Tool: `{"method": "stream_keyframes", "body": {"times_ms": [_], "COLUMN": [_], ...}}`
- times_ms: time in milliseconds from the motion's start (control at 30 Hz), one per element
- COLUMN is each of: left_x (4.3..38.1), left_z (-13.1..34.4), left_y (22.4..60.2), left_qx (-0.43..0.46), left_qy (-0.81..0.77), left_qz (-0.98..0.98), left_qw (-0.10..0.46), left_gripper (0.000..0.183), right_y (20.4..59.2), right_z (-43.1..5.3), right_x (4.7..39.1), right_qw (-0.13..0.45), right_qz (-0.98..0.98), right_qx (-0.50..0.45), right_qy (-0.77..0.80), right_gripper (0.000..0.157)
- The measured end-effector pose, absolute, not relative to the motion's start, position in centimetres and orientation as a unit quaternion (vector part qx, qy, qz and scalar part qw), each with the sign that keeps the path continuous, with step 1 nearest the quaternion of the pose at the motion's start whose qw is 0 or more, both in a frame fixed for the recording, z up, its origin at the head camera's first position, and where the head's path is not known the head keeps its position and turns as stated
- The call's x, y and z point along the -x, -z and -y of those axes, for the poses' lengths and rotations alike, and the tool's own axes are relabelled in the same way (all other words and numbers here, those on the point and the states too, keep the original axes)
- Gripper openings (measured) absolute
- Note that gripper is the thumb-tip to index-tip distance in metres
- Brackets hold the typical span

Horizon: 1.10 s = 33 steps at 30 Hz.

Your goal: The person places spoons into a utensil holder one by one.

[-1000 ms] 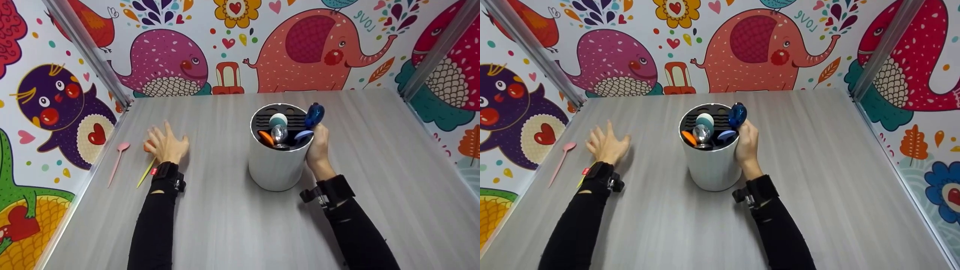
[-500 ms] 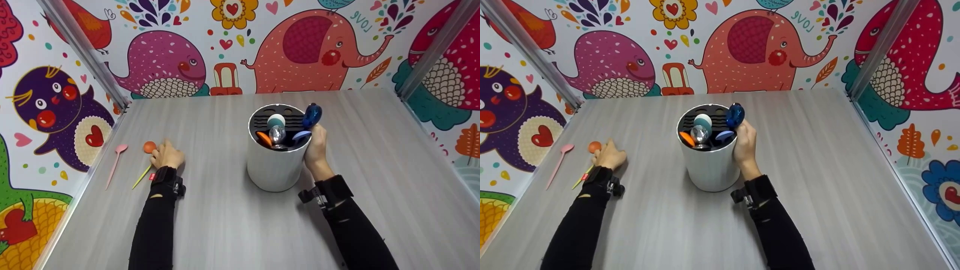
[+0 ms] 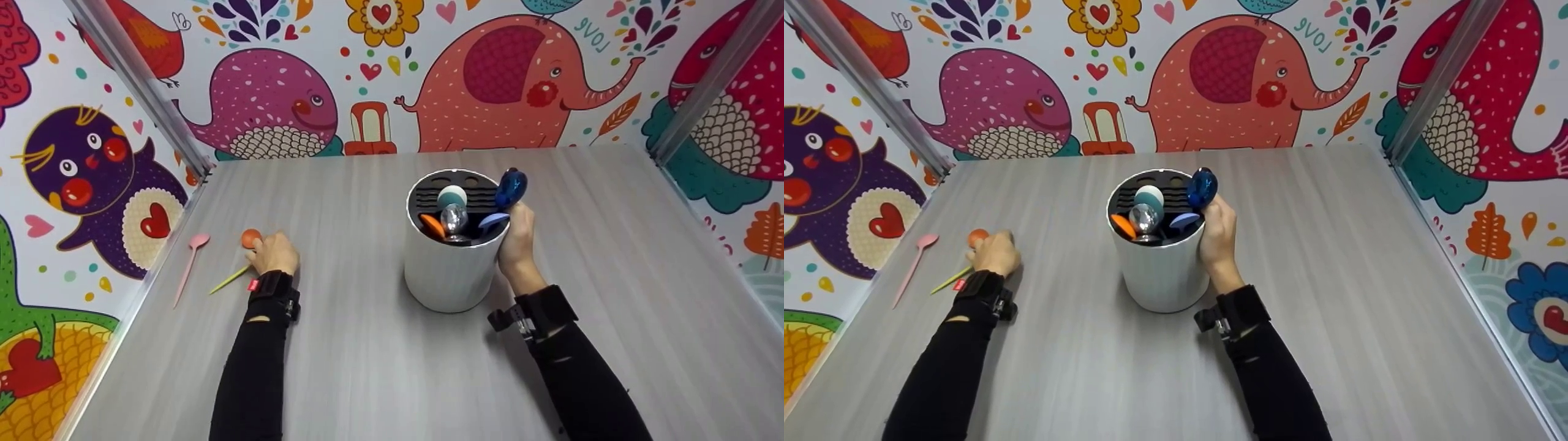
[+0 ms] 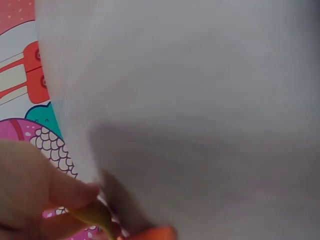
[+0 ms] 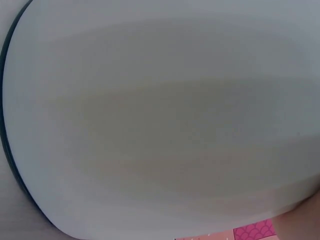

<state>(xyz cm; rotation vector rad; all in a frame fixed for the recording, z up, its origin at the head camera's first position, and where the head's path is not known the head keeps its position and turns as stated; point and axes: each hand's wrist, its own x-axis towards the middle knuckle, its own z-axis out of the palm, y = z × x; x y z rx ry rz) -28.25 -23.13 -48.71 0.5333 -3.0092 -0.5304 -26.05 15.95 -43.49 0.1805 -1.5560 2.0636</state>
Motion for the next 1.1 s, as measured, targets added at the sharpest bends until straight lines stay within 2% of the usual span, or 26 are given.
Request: {"method": "stream_keyframes", "body": {"times_ms": [200,433,567,667,767,900,1100], "left_x": [28.5,28.9,28.9,28.9,28.9,28.9,29.0], "left_z": [22.9,22.1,21.6,21.2,20.8,20.3,19.5], "left_y": [48.5,48.4,48.2,48.0,47.9,47.9,47.9], "left_qx": [-0.149,-0.135,-0.123,-0.104,-0.087,-0.074,-0.06], "left_qy": [0.144,0.162,0.185,0.207,0.224,0.237,0.261], "left_qz": [0.978,0.974,0.97,0.967,0.96,0.954,0.947], "left_qw": [0.029,0.087,0.095,0.108,0.142,0.17,0.175], "left_gripper": [0.038,0.039,0.047,0.037,0.019,0.023,0.027], "right_y": [43.6,43.4,43.3,43.2,43.2,43.3,43.4], "right_z": [-15.9,-15.9,-15.9,-15.9,-15.9,-15.9,-15.9], "right_x": [26.0,26.0,26.0,26.1,26.1,26.1,26.2], "right_qw": [0.268,0.27,0.271,0.273,0.277,0.278,0.279], "right_qz": [0.571,0.574,0.579,0.577,0.573,0.573,0.577], "right_qx": [-0.066,-0.064,-0.067,-0.063,-0.057,-0.056,-0.055], "right_qy": [-0.773,-0.77,-0.766,-0.767,-0.769,-0.769,-0.765], "right_gripper": [0.039,0.039,0.039,0.038,0.038,0.038,0.038]}}
